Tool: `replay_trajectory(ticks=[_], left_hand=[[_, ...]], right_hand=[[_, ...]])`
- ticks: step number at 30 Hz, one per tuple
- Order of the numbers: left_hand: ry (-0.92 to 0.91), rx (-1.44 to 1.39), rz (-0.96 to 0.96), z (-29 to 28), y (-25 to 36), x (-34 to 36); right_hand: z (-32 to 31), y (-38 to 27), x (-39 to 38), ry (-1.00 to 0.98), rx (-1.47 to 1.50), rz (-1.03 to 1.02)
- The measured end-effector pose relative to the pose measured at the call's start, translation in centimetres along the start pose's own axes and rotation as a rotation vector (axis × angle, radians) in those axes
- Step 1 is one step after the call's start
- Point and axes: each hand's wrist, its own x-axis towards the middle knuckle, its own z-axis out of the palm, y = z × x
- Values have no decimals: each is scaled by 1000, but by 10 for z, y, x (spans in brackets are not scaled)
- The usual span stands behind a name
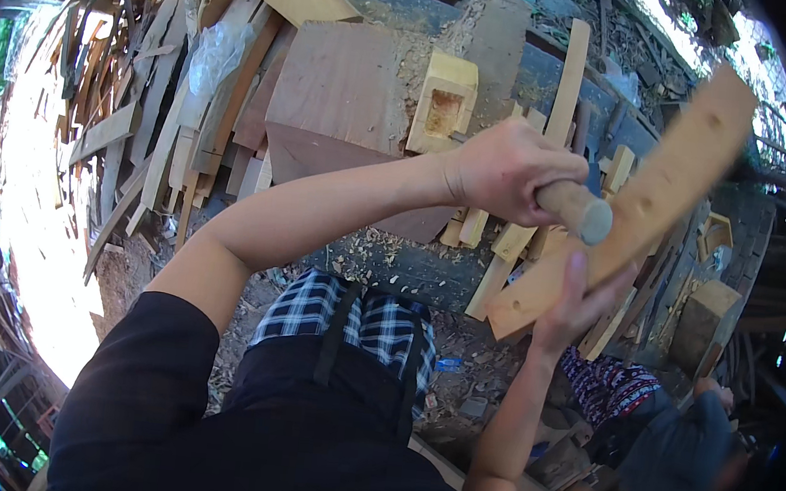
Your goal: The person chisels a mortise into a wood block with a chisel and mallet while holding a wood plank.
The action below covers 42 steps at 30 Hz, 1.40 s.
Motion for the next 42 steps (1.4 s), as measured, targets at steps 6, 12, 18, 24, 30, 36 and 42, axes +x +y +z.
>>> replay_trajectory(ticks=[6,12,18,24,30,36,42], left_hand=[[-58,44,-2,17,2,-1],[-46,116,-18,22,-1,1],[46,186,-74,32,2,3],[757,34,-369,-36,-42,27],[641,-446,-622,-77,-20,36],[530,-465,-533,-55,-27,22],[508,-129,-503,-37,-23,16]], right_hand=[[-39,4,-71,161,-2,-160],[-59,6,-74,-162,364,-258],[-33,25,-88,107,-207,25],[-36,28,-98,184,-38,134],[-34,21,-114,141,-237,122],[-21,10,-110,125,-185,122],[-21,16,-103,113,-157,87]])
